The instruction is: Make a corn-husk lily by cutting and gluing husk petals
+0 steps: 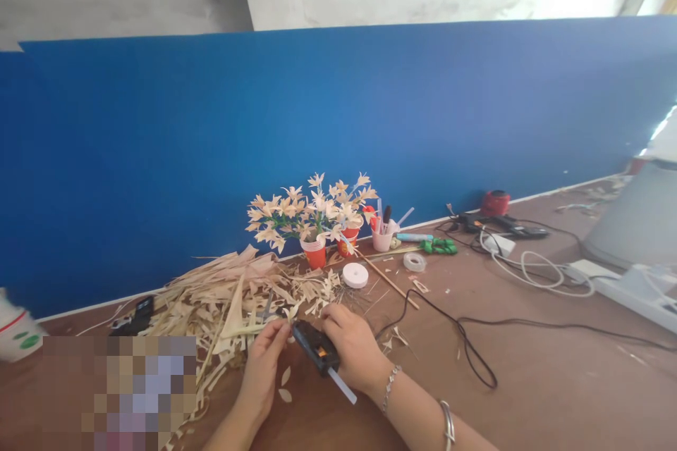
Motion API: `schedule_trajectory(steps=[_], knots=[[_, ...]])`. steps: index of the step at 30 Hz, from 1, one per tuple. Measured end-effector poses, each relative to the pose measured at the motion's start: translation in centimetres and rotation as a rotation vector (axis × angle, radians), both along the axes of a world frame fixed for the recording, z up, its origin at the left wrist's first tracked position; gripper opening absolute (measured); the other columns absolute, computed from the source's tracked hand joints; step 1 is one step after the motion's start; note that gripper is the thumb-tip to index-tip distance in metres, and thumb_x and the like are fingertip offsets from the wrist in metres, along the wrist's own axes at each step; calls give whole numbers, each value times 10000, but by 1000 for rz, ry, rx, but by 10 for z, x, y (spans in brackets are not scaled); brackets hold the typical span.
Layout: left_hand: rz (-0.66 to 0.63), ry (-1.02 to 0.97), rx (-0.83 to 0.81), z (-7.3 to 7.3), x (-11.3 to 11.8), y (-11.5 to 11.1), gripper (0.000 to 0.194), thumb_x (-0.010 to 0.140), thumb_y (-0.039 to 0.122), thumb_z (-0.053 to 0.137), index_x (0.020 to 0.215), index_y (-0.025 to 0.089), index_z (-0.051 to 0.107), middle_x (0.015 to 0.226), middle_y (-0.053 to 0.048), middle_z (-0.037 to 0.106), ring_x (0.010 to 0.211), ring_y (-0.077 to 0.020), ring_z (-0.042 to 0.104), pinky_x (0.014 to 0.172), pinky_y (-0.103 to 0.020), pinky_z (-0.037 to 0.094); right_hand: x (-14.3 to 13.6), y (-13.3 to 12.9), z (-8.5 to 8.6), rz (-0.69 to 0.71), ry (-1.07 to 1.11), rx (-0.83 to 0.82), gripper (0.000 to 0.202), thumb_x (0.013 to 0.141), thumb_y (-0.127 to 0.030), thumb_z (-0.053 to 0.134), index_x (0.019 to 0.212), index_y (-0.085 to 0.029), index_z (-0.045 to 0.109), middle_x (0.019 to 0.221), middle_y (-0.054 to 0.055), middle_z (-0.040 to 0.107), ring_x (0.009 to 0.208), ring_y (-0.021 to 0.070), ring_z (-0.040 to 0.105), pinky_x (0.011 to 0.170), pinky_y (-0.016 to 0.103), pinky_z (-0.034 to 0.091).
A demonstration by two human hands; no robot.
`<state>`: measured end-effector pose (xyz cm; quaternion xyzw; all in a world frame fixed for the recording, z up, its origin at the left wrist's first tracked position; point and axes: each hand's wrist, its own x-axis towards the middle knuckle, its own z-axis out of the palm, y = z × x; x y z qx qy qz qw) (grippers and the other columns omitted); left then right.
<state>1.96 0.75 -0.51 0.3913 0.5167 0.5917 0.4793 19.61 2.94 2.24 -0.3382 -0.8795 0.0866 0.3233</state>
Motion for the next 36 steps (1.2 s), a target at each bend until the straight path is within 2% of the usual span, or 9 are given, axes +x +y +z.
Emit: schedule_trajectory(steps=[5, 18, 29, 36], knots=[[22, 28, -35, -1, -1, 0, 395, 641, 532, 645, 795, 169, 652, 716, -14, 641, 620, -151, 610, 560, -259, 507, -1, -1, 2, 4, -11, 12, 88, 727, -196, 505, 806, -178, 539, 956, 96, 567, 859, 202, 543, 742, 312, 465], [23, 57, -19, 1, -1, -2, 385, 654, 522, 639, 795, 165, 663, 732, -20, 655, 643, -159, 628, 565, -258, 516, -1, 1, -4, -4, -12, 26, 90, 757, -215, 537, 838, -181, 558, 976, 89, 569, 863, 196, 542, 746, 309, 461], [5, 83, 22, 0, -3, -2, 324, 704, 495, 608, 774, 182, 654, 758, -6, 644, 729, -156, 611, 693, -267, 502, 0, 1, -4, -2, -16, 27, 101, 781, -212, 534, 870, -187, 574, 965, 82, 573, 865, 191, 542, 751, 299, 460], [-8, 39, 13, -1, -2, -2, 330, 707, 489, 615, 795, 173, 648, 729, -13, 634, 673, -150, 611, 618, -256, 508, -1, 1, -3, -13, -37, 27, 76, 776, -211, 528, 830, -176, 569, 962, 92, 574, 852, 195, 539, 732, 305, 459]])
